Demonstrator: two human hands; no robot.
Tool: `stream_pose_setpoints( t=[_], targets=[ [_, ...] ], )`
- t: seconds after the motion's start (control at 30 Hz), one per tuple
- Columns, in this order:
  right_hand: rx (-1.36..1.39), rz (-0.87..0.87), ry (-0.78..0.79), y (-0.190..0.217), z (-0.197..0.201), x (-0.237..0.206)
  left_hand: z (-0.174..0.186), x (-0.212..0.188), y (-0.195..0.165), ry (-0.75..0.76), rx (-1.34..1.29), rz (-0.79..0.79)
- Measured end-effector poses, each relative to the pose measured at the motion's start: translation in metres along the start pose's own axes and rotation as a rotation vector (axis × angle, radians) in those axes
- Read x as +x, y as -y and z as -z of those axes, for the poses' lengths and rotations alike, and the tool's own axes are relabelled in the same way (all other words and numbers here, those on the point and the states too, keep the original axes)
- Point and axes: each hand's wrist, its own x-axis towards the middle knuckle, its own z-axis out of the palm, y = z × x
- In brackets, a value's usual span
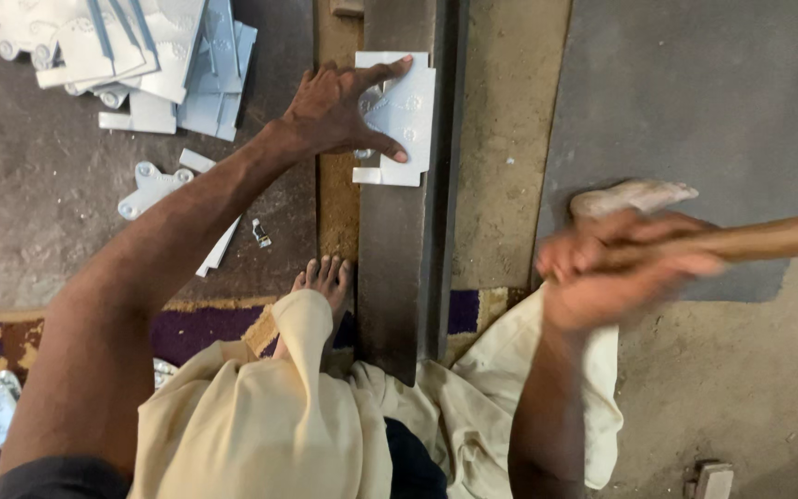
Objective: The person sits on the floor and hammers embossed aluminum sheets flat on a metal beam using a wooden mallet, holding each sheet in place with one hand while striking. Finished pieces are set on a pile beside them and a new sheet is picked up to repeat the process.
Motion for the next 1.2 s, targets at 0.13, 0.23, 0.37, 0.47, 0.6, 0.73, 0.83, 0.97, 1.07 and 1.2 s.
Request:
stream_pose_setpoints(
  t=[0.13, 0.23, 0.37, 0.47, 0.6, 0.73, 0.83, 0.97, 1.07, 1.2],
  targets=[
    [-0.471, -0.811, 0.072, -0.069, -0.001, -0.04, 0.007, -0.003, -0.007, 0.053, -0.023, 0.09],
    [-0.483, -1.008, -0.05, -0.084, 0.009, -0.065, 0.018, -0.003, -0.014, 0.041, 0.191, 0.032],
    [-0.282, -0.901, -0.185, -0.026, 0.03, -0.061, 0.02, 0.0, -0.016, 0.107, 0.021, 0.116],
    [-0.191, -0.618, -0.231, 0.03, 0.041, -0.047, 0.008, 0.001, -0.013, 0.188, 0.092, 0.198],
    [-0.122, -0.044, -0.109, 0.034, 0.039, -0.056, -0.005, -0.003, -0.001, -0.04, 0.12, -0.042],
    [-0.275, -0.698, -0.187, -0.026, 0.022, -0.098, -0.002, -0.004, 0.002, -0.015, 0.115, -0.005],
    [-0.619, -0.989, -0.052, -0.029, 0.029, -0.104, 0.003, -0.001, -0.002, -0.119, 0.256, -0.11],
    [-0.325, -0.534, -0.256, 0.011, 0.042, -0.082, 0.003, -0.006, -0.006, 0.104, 0.096, 0.105],
    [-0.087, -0.22, -0.263, 0.004, 0.027, -0.064, 0.001, -0.002, -0.005, -0.05, 0.175, -0.063],
    [-0.501, -1.118, 0.232, -0.046, 0.004, -0.066, 0.006, -0.003, -0.003, -0.04, 0.089, -0.006]
  ],
)
